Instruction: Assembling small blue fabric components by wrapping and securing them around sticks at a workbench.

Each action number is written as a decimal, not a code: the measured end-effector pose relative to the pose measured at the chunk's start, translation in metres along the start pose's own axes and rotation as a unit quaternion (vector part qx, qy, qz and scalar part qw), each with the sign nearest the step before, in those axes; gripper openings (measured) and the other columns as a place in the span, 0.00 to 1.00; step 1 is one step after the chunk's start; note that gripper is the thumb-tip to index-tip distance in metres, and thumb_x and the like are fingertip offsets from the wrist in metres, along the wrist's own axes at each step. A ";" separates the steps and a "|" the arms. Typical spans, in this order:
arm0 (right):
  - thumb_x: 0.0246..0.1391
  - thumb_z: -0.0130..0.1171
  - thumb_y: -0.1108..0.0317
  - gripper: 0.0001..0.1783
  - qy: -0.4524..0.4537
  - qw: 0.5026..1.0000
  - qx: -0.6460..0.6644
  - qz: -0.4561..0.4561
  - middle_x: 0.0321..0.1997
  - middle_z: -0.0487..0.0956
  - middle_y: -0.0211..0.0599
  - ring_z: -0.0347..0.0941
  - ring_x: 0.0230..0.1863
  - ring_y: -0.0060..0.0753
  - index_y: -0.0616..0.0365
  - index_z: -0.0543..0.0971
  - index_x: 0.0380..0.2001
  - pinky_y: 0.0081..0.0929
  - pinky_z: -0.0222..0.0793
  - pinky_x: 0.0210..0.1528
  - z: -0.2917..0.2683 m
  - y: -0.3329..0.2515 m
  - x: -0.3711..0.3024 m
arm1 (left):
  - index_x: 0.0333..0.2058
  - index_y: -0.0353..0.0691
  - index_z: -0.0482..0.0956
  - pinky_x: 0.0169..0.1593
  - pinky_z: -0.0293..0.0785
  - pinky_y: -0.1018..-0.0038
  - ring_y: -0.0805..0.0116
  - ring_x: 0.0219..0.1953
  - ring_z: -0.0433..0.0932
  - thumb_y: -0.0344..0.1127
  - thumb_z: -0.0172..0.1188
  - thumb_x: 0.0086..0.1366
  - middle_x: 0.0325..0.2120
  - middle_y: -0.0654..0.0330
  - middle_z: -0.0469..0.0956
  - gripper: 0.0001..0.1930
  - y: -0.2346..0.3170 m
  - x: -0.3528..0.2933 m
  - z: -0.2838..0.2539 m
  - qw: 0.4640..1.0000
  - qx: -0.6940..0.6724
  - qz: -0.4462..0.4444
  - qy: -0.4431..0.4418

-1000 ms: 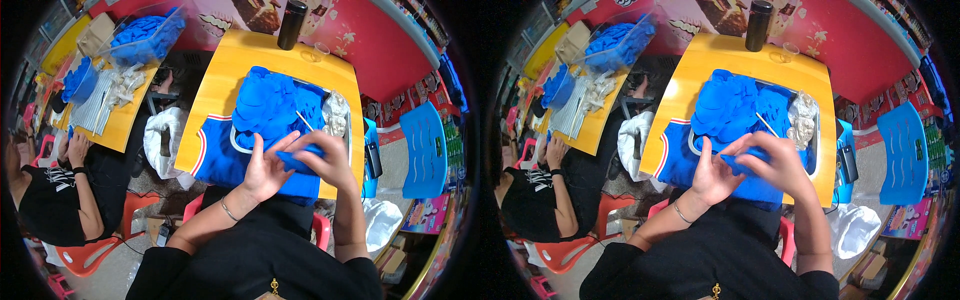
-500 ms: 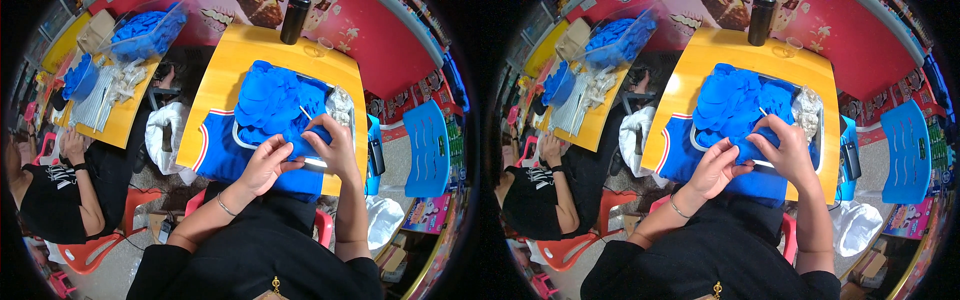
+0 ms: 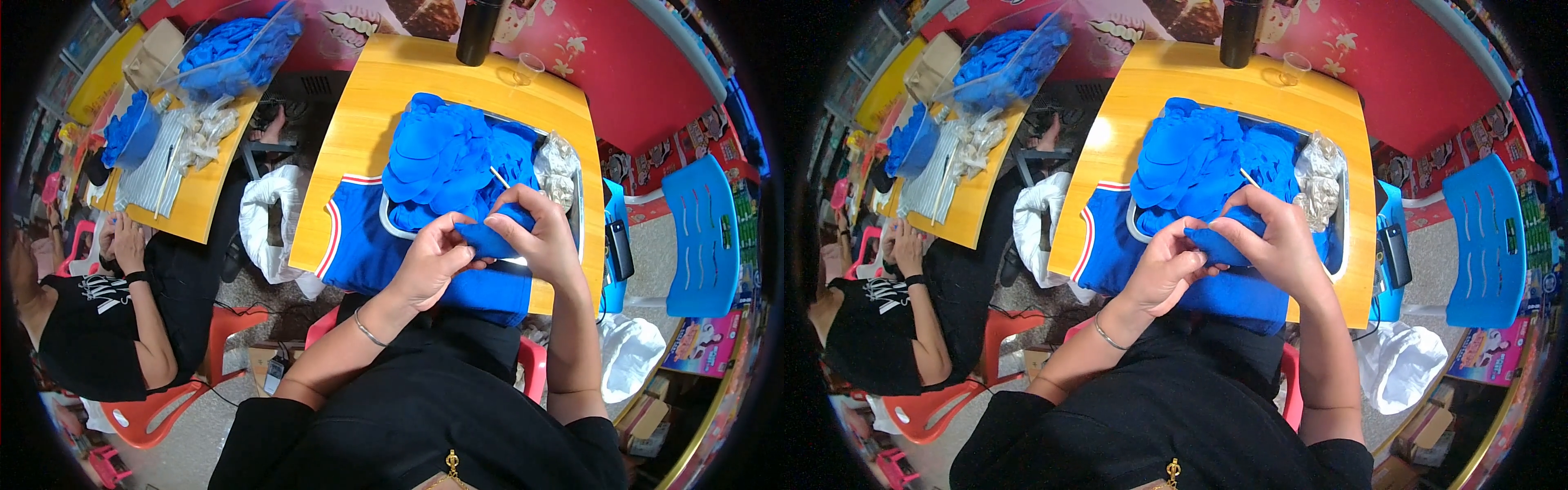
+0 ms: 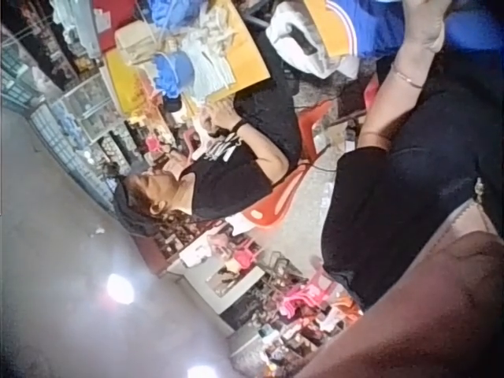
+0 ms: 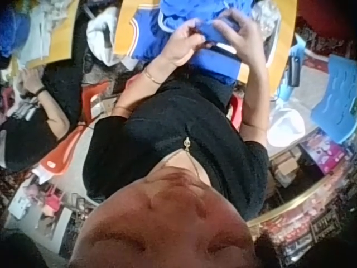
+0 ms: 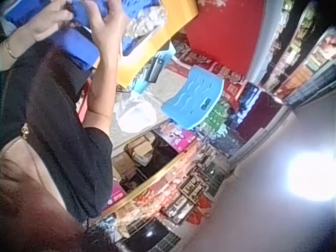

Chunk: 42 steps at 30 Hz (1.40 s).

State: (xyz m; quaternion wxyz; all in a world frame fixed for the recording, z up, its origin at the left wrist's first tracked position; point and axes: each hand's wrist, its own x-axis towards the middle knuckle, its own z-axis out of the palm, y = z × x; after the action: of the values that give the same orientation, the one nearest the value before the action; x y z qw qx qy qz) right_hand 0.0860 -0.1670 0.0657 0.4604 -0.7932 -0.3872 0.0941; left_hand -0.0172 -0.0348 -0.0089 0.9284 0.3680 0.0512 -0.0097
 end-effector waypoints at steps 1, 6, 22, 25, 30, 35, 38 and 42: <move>0.46 0.64 0.65 0.11 0.005 1.000 -0.004 -0.006 0.23 0.75 0.37 0.68 0.22 0.23 0.62 0.77 0.29 0.22 0.61 0.25 0.001 0.000 0.000 | 0.44 0.39 0.68 0.46 0.76 0.68 0.68 0.41 0.75 0.22 0.51 0.58 0.37 0.60 0.72 0.14 0.001 0.000 0.001 1.000 0.008 0.004 0.001; 0.46 0.64 0.66 0.11 0.041 0.999 -0.001 0.005 0.22 0.75 0.37 0.67 0.21 0.24 0.62 0.76 0.28 0.23 0.61 0.25 -0.004 0.001 0.002 | 0.43 0.38 0.68 0.50 0.75 0.65 0.69 0.41 0.75 0.21 0.52 0.59 0.36 0.61 0.72 0.13 0.001 0.000 0.002 0.999 -0.037 0.022 0.003; 0.45 0.65 0.66 0.11 0.051 0.998 -0.034 -0.024 0.18 0.73 0.38 0.65 0.18 0.23 0.61 0.76 0.28 0.22 0.60 0.22 -0.003 0.000 0.001 | 0.49 0.35 0.65 0.51 0.75 0.64 0.67 0.42 0.76 0.20 0.53 0.58 0.38 0.59 0.72 0.19 0.006 0.000 0.010 0.997 0.046 0.053 -0.022; 0.45 0.65 0.66 0.11 0.044 0.998 -0.030 -0.018 0.18 0.73 0.38 0.65 0.18 0.23 0.61 0.76 0.28 0.22 0.59 0.22 -0.002 0.002 0.001 | 0.49 0.34 0.65 0.51 0.74 0.64 0.63 0.43 0.77 0.20 0.50 0.59 0.40 0.54 0.74 0.18 0.005 0.001 0.010 0.997 0.069 0.022 -0.010; 0.45 0.65 0.65 0.11 0.039 0.999 -0.021 -0.028 0.18 0.72 0.38 0.65 0.18 0.23 0.61 0.76 0.28 0.23 0.58 0.21 0.001 0.000 0.001 | 0.50 0.33 0.65 0.51 0.74 0.64 0.59 0.45 0.77 0.22 0.49 0.61 0.43 0.51 0.74 0.18 0.000 0.000 0.000 0.994 0.089 0.006 -0.062; 0.45 0.64 0.67 0.10 0.040 0.998 -0.052 -0.004 0.18 0.72 0.36 0.68 0.20 0.24 0.61 0.76 0.29 0.23 0.61 0.24 -0.006 -0.001 -0.001 | 0.54 0.32 0.61 0.54 0.71 0.61 0.58 0.50 0.73 0.27 0.53 0.62 0.46 0.51 0.72 0.22 0.006 0.000 0.007 0.996 -0.005 0.039 -0.074; 0.46 0.61 0.69 0.07 0.025 0.989 0.054 -0.132 0.17 0.72 0.34 0.69 0.20 0.25 0.61 0.76 0.27 0.22 0.62 0.24 -0.014 -0.006 0.000 | 0.56 0.31 0.59 0.57 0.68 0.64 0.61 0.54 0.70 0.41 0.46 0.68 0.51 0.48 0.68 0.24 0.007 0.003 -0.001 0.996 0.021 0.049 -0.072; 0.48 0.58 0.69 0.07 -0.324 0.577 0.726 -0.187 0.23 0.76 0.38 0.72 0.23 0.30 0.58 0.73 0.22 0.24 0.67 0.26 -0.024 0.010 0.000 | 0.57 0.32 0.58 0.59 0.64 0.62 0.58 0.52 0.70 0.67 0.21 0.62 0.51 0.50 0.69 0.43 0.012 0.007 0.010 0.991 -0.115 -0.002 -0.061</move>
State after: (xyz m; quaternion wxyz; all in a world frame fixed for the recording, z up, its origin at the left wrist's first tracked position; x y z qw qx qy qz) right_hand 0.1036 -0.1852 0.0714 0.7334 -0.0202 -0.4524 0.5070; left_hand -0.0089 -0.0328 0.0057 0.9660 0.2570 -0.0038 -0.0283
